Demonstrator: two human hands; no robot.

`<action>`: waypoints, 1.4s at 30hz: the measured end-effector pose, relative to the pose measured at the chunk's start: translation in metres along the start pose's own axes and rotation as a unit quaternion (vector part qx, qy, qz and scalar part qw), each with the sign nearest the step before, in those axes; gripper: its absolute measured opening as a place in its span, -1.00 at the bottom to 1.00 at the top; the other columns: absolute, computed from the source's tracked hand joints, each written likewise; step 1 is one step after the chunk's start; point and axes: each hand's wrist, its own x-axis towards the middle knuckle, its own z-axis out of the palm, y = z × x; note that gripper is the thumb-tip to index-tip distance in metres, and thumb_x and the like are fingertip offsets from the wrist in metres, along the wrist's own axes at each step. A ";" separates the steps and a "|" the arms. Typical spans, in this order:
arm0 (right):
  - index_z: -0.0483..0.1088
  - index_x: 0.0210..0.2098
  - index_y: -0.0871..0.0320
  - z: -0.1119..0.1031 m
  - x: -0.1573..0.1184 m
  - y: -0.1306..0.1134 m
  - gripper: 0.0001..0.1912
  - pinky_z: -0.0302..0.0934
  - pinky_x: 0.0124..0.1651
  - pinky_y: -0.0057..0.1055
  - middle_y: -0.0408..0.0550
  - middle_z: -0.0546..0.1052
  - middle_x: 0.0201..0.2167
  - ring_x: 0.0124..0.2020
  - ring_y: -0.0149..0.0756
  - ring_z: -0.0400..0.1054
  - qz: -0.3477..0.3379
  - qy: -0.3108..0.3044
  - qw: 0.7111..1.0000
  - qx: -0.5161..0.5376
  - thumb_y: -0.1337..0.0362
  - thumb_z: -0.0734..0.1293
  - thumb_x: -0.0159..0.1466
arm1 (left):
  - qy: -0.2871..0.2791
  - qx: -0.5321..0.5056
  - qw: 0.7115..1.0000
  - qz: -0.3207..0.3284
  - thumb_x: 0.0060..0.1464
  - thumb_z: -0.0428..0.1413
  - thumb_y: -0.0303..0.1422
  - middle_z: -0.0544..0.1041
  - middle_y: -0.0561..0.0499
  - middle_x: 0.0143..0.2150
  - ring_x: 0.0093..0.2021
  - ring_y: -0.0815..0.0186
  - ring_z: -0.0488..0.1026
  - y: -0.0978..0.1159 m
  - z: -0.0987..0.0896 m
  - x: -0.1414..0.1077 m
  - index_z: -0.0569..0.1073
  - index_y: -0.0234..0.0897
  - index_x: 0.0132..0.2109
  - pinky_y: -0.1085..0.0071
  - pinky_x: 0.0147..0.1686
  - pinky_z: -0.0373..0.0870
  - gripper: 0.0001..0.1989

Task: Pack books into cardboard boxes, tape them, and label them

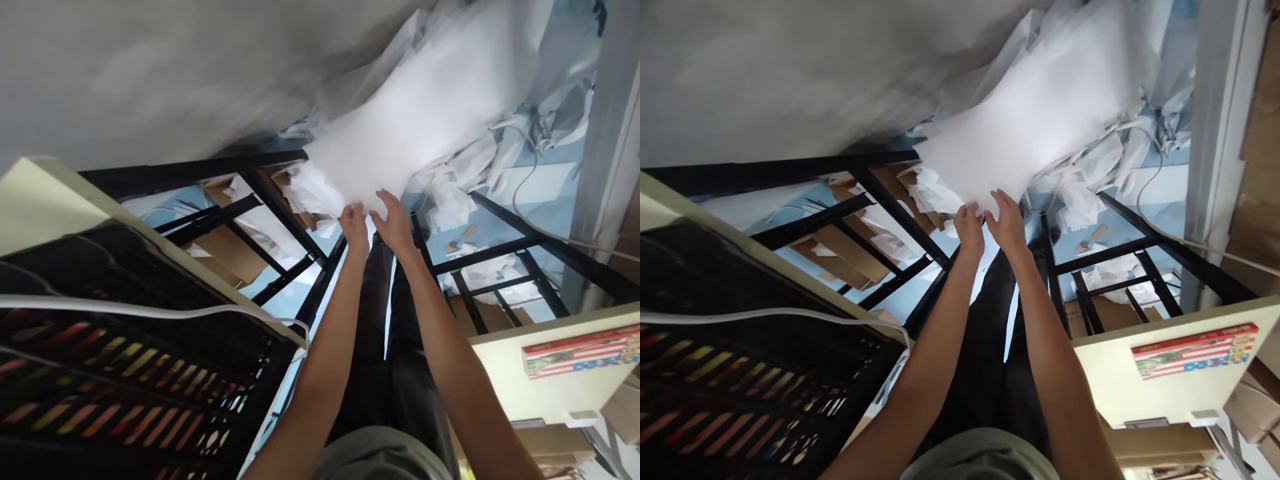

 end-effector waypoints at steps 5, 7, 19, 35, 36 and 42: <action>0.58 0.29 0.13 0.014 0.021 0.006 -0.61 0.44 0.50 -0.04 0.17 0.66 0.33 0.36 -0.01 0.57 -0.020 -0.001 1.000 0.001 0.17 0.45 0.52 | 0.022 -0.205 0.975 -0.084 0.37 0.16 -0.22 0.65 -0.01 -0.08 0.07 0.26 0.68 0.025 0.003 -0.009 0.41 -0.15 -0.17 0.36 0.07 0.64 -0.85; 0.61 0.24 0.14 0.017 0.023 0.007 -0.63 0.52 0.41 -0.05 0.18 0.71 0.25 0.24 0.00 0.64 -0.021 0.019 1.000 0.004 0.09 0.42 0.56 | 0.024 -0.257 0.961 -0.100 0.27 0.30 -0.19 0.68 0.00 -0.05 0.06 0.25 0.68 0.034 0.005 -0.011 0.47 -0.15 -0.16 0.38 0.05 0.64 -0.81; 0.67 0.13 0.05 0.010 0.008 0.001 -0.62 0.57 0.35 -0.12 0.12 0.73 0.22 0.20 -0.10 0.67 -0.088 0.003 0.996 0.017 0.09 0.23 0.66 | 0.011 -0.262 0.955 -0.139 0.07 0.58 -0.23 0.76 -0.08 0.02 0.08 0.16 0.73 0.061 0.001 -0.010 0.64 -0.21 -0.06 0.30 0.09 0.63 -0.61; 0.59 -0.09 0.09 0.016 0.016 0.000 -0.87 0.58 0.16 -0.16 0.05 0.65 -0.06 -0.08 -0.16 0.60 -0.045 0.077 0.996 -0.019 0.35 0.36 0.52 | 0.020 -0.254 0.949 -0.186 0.49 0.27 -0.14 0.71 -0.10 -0.12 -0.06 0.22 0.70 0.069 -0.006 -0.012 0.61 -0.25 -0.13 0.38 -0.07 0.60 -0.73; 0.57 -0.12 0.09 0.014 0.016 -0.002 -0.85 0.56 0.17 -0.16 0.05 0.64 -0.08 -0.08 -0.15 0.59 -0.049 0.075 0.995 -0.030 0.35 0.34 0.53 | 0.018 -0.253 0.949 -0.189 0.49 0.27 -0.14 0.71 -0.10 -0.12 -0.05 0.21 0.71 0.071 -0.006 -0.012 0.61 -0.26 -0.12 0.37 -0.07 0.61 -0.73; 0.44 -0.11 0.07 0.013 0.021 -0.002 -0.84 0.51 0.15 -0.16 0.09 0.58 -0.05 -0.04 -0.13 0.55 -0.075 0.077 0.992 -0.068 0.34 0.23 0.57 | 0.009 -0.243 0.956 -0.163 0.54 0.17 -0.11 0.75 -0.19 -0.02 0.04 0.14 0.73 0.068 -0.002 -0.012 0.66 -0.28 -0.08 0.30 0.00 0.68 -0.66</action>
